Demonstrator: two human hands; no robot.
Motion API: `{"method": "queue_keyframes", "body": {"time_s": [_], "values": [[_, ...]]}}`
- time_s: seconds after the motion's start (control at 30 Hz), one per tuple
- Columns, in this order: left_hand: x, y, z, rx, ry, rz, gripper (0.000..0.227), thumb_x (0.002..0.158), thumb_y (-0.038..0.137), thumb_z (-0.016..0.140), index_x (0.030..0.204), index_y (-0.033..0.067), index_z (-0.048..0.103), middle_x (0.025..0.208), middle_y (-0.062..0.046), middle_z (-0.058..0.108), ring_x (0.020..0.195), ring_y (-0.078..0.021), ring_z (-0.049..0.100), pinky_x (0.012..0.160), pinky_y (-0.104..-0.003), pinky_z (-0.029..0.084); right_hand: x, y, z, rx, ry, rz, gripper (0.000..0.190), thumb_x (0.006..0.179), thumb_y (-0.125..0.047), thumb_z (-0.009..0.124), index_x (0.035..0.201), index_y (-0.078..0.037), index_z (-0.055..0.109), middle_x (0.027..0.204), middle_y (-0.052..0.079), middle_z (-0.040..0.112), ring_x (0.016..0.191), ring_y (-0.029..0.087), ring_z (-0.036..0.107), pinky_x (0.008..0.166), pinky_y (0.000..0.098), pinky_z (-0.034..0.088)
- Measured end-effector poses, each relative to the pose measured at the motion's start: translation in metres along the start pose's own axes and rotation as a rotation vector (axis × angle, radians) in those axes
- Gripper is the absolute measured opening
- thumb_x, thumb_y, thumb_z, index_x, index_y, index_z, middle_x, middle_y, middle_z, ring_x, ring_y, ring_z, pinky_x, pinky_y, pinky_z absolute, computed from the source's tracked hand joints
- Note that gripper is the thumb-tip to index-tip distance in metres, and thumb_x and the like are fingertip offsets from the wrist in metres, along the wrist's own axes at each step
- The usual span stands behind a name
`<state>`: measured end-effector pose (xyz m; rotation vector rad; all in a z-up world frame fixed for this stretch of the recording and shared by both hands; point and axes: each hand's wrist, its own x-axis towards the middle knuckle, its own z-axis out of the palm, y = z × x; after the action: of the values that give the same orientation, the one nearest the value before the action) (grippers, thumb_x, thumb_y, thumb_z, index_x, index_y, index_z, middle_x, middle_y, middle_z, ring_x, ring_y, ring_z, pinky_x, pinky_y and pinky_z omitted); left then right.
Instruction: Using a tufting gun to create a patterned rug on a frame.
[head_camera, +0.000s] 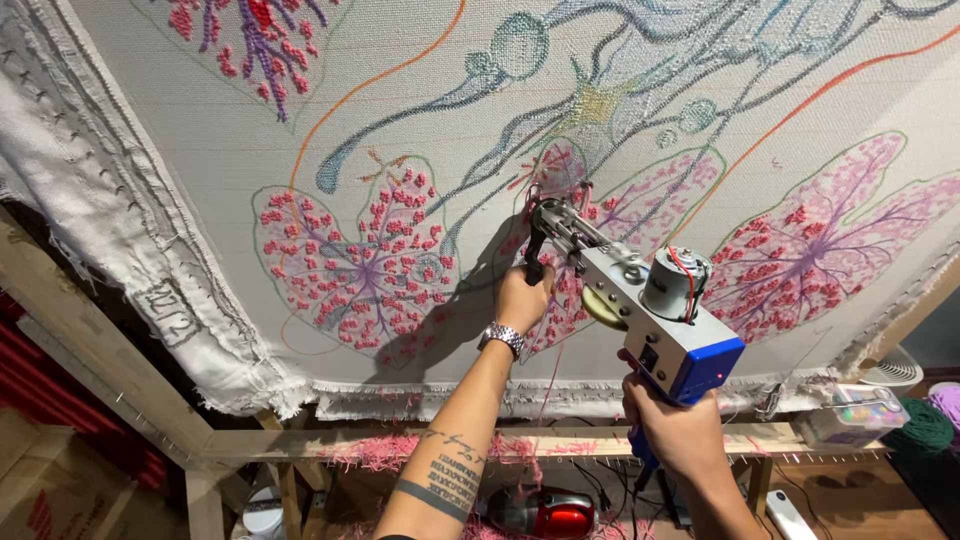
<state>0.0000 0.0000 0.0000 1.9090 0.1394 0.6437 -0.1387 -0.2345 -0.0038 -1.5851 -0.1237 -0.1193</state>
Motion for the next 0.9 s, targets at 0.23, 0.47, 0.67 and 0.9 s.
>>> {"method": "queue_keyframes", "body": {"time_s": [0.23,0.47,0.67,0.9], "values": [[0.0,-0.026,0.01,-0.369,-0.479,-0.008,0.022,0.099,0.023,0.065,0.111,0.0077,0.076,0.09,-0.005,0.073,0.061,-0.0098,0.054,0.05,-0.029,0.044,0.016,0.054,-0.062,-0.107,0.027,-0.065,0.024,0.081,-0.007,0.078,0.1,0.004,0.07,0.077,0.011,0.074,0.061,0.02,0.07,0.055,0.0347,0.058],[-0.04,0.016,-0.009,-0.667,-0.932,-0.113,0.036,0.095,0.019,0.069,0.128,0.0047,0.067,0.11,-0.011,0.076,0.058,-0.0023,0.05,0.049,-0.023,0.044,-0.001,0.049,-0.123,0.083,-0.034,-0.187,0.043,0.079,0.001,0.073,0.12,0.003,0.062,0.1,0.013,0.071,0.081,0.019,0.067,0.067,0.036,0.056],[-0.056,0.018,-0.006,-0.664,-0.994,-0.044,0.028,0.103,0.018,0.062,0.122,-0.0009,0.072,0.117,-0.017,0.075,0.066,-0.0037,0.057,0.052,-0.023,0.043,-0.029,0.008,-0.125,0.234,-0.061,-0.105,0.039,0.081,0.003,0.069,0.12,0.006,0.059,0.096,0.015,0.068,0.07,0.022,0.06,0.054,0.0375,0.049],[-0.073,0.033,-0.012,-0.57,-0.99,0.015,0.025,0.102,0.01,0.059,0.116,-0.0043,0.074,0.115,-0.014,0.077,0.066,-0.0109,0.054,0.053,-0.023,0.045,-0.039,0.004,-0.144,0.3,-0.121,0.022,0.04,0.079,-0.001,0.065,0.115,0.015,0.06,0.077,0.013,0.056,0.059,0.021,0.048,0.053,0.0367,0.041]]}}
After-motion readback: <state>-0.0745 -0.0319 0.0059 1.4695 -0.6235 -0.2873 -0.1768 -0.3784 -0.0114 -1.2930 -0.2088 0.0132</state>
